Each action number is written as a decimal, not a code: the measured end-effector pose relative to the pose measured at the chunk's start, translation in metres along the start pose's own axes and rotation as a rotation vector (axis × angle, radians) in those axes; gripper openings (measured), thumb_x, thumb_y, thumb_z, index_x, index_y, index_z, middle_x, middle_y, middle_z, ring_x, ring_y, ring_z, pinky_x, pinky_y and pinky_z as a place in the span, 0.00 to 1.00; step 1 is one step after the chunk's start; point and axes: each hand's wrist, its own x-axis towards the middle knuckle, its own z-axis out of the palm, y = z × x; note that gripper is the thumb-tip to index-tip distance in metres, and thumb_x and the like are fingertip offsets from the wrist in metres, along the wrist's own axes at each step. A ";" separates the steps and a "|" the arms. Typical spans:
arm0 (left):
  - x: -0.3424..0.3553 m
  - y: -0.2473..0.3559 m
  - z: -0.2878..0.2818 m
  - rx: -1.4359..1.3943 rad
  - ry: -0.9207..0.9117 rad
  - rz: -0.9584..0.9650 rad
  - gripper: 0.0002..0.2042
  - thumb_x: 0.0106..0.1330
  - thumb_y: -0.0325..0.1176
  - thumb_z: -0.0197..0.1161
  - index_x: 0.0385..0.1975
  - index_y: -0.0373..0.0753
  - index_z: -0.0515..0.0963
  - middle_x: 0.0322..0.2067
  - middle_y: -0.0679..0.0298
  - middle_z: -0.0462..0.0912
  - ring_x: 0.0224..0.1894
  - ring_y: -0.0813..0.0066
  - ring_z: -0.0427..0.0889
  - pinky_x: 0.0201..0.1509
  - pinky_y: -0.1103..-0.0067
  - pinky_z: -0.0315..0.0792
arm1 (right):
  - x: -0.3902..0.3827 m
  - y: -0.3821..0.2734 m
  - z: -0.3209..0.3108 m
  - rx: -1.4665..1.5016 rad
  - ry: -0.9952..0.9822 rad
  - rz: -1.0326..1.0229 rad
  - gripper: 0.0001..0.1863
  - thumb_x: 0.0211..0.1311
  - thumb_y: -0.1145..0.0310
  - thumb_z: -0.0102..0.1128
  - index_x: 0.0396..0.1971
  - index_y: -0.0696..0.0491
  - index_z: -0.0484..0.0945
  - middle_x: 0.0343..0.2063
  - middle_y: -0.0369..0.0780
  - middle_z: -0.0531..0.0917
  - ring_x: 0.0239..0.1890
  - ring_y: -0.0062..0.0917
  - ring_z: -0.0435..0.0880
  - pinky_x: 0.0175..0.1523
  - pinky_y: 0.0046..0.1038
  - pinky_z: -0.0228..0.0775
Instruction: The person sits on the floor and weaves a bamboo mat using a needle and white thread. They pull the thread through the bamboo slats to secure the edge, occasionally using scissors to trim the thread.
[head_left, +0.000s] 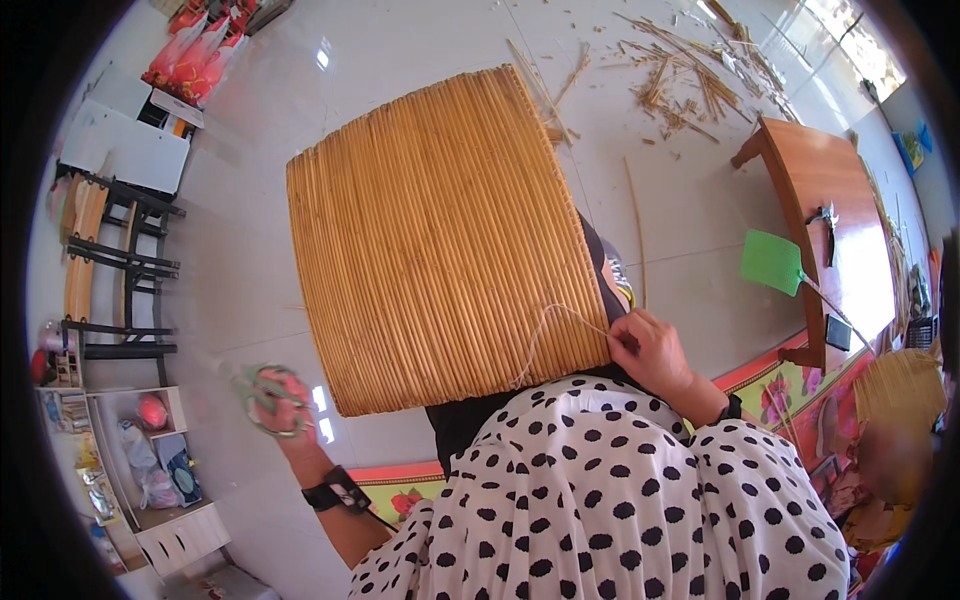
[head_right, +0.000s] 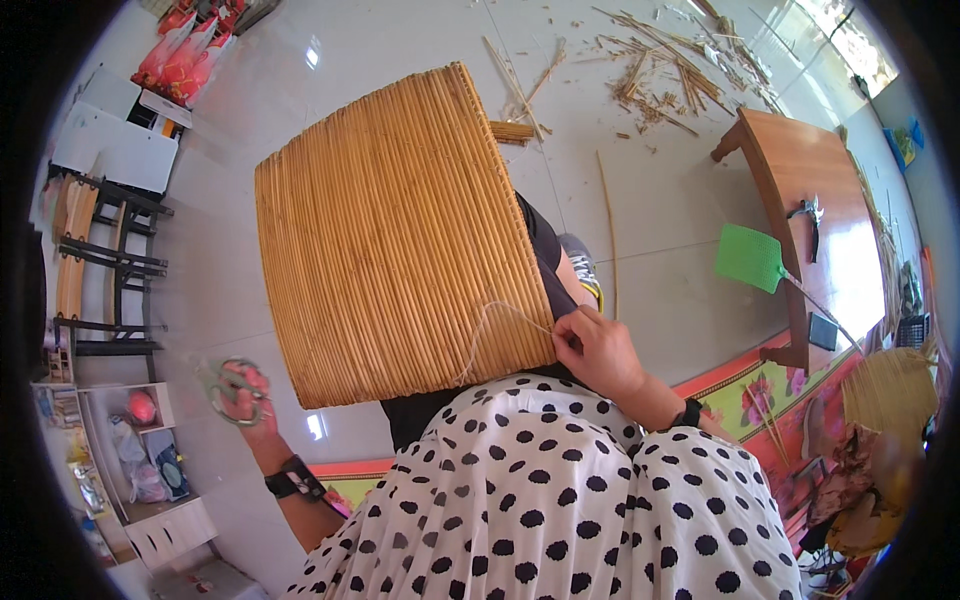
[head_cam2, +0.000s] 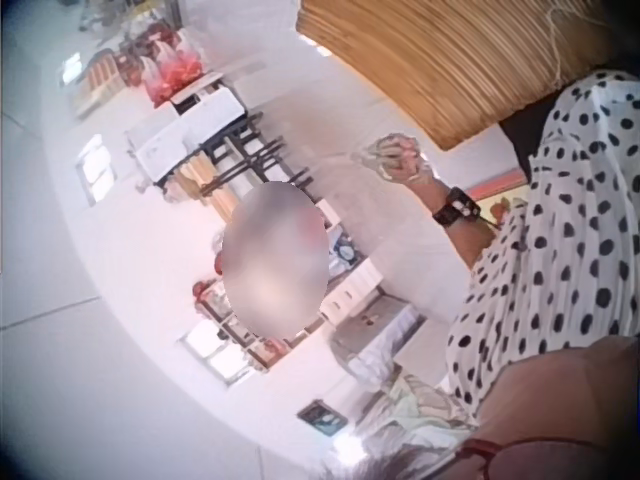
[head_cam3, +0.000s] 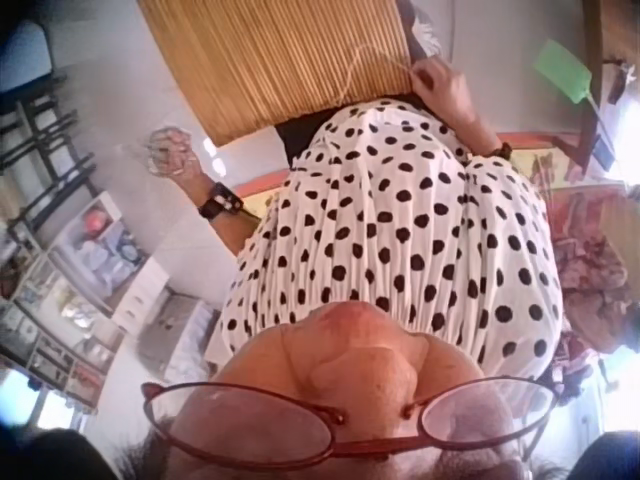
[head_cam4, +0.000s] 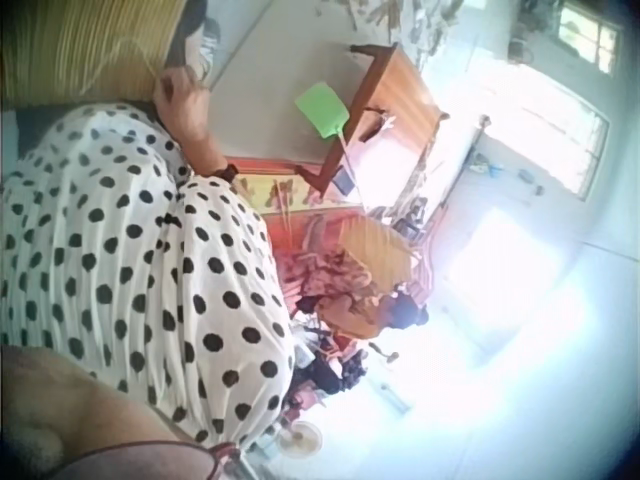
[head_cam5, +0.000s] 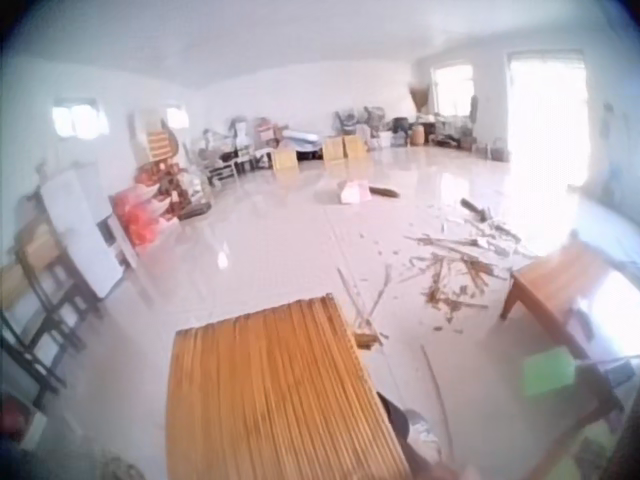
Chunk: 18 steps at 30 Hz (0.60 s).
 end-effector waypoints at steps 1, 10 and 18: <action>0.001 0.005 0.024 -0.001 -0.138 -0.089 0.22 0.56 0.32 0.72 0.47 0.37 0.70 0.30 0.64 0.76 0.32 0.78 0.76 0.33 0.80 0.74 | 0.001 0.000 0.001 0.013 0.000 0.017 0.05 0.53 0.78 0.67 0.27 0.56 0.78 0.25 0.41 0.79 0.23 0.31 0.84 0.30 0.29 0.77; -0.019 -0.005 0.178 0.326 -1.154 -0.868 0.21 0.50 0.34 0.75 0.42 0.36 0.77 0.28 0.68 0.80 0.30 0.79 0.78 0.36 0.79 0.74 | -0.001 -0.001 0.002 0.167 0.014 0.182 0.05 0.54 0.77 0.66 0.28 0.59 0.78 0.24 0.40 0.81 0.22 0.24 0.81 0.29 0.25 0.74; -0.010 -0.026 0.202 0.393 -1.407 -0.946 0.21 0.51 0.36 0.73 0.43 0.34 0.76 0.29 0.66 0.80 0.31 0.79 0.79 0.37 0.79 0.75 | 0.000 -0.002 0.003 0.193 -0.026 0.284 0.04 0.56 0.75 0.65 0.28 0.59 0.79 0.20 0.38 0.80 0.19 0.19 0.78 0.27 0.23 0.71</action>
